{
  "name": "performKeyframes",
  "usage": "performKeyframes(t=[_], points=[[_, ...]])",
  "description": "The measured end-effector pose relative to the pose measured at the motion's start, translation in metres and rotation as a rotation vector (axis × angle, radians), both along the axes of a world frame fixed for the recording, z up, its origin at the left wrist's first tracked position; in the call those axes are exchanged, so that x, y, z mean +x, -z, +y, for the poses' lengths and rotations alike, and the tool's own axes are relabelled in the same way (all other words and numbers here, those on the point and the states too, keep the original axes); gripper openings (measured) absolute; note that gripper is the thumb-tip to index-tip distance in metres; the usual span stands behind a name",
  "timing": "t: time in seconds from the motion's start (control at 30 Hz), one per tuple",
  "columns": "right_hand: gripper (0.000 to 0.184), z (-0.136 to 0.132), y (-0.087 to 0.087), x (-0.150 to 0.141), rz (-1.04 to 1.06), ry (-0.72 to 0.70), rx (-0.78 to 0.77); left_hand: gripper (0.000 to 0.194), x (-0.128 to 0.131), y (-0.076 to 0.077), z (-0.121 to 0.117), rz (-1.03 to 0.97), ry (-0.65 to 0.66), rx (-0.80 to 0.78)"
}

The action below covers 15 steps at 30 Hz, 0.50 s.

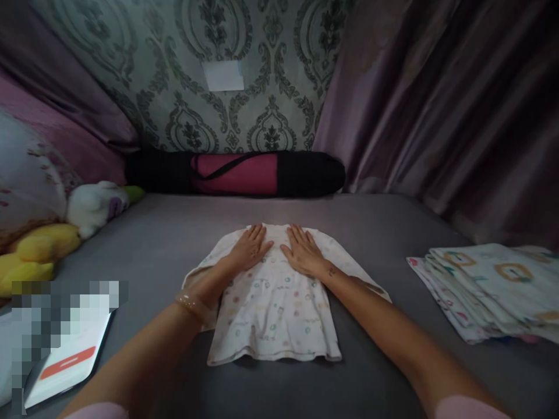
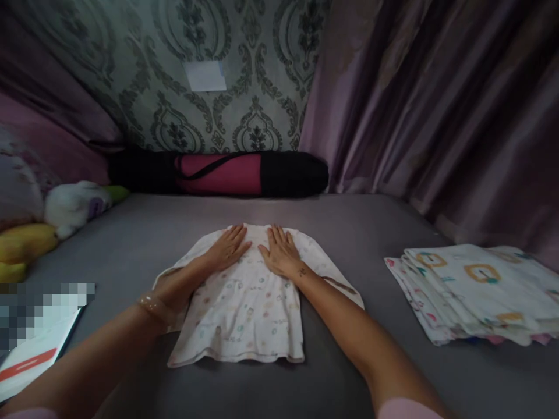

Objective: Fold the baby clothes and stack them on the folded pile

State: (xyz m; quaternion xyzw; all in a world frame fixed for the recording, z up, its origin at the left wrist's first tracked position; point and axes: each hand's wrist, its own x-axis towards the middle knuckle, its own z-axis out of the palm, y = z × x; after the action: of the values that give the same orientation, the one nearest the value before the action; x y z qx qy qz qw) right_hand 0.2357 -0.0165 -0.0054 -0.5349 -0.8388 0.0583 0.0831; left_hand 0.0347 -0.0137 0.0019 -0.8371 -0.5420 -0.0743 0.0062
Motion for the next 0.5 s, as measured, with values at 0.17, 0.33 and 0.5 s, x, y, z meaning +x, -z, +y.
performKeyframes(t=[0.17,0.33,0.5], points=[[0.073,0.004,-0.001,0.001,0.069,-0.016,-0.108,0.065,-0.005,0.022,0.003,0.051,-0.049,-0.040],[0.053,0.008,-0.037,0.030,0.403,0.045,-0.210,0.067,-0.003,0.016,0.006,0.118,-0.049,-0.085],[0.050,-0.031,-0.071,0.113,0.418,0.394,-0.279,0.062,0.004,-0.002,0.000,0.224,-0.019,-0.036]])
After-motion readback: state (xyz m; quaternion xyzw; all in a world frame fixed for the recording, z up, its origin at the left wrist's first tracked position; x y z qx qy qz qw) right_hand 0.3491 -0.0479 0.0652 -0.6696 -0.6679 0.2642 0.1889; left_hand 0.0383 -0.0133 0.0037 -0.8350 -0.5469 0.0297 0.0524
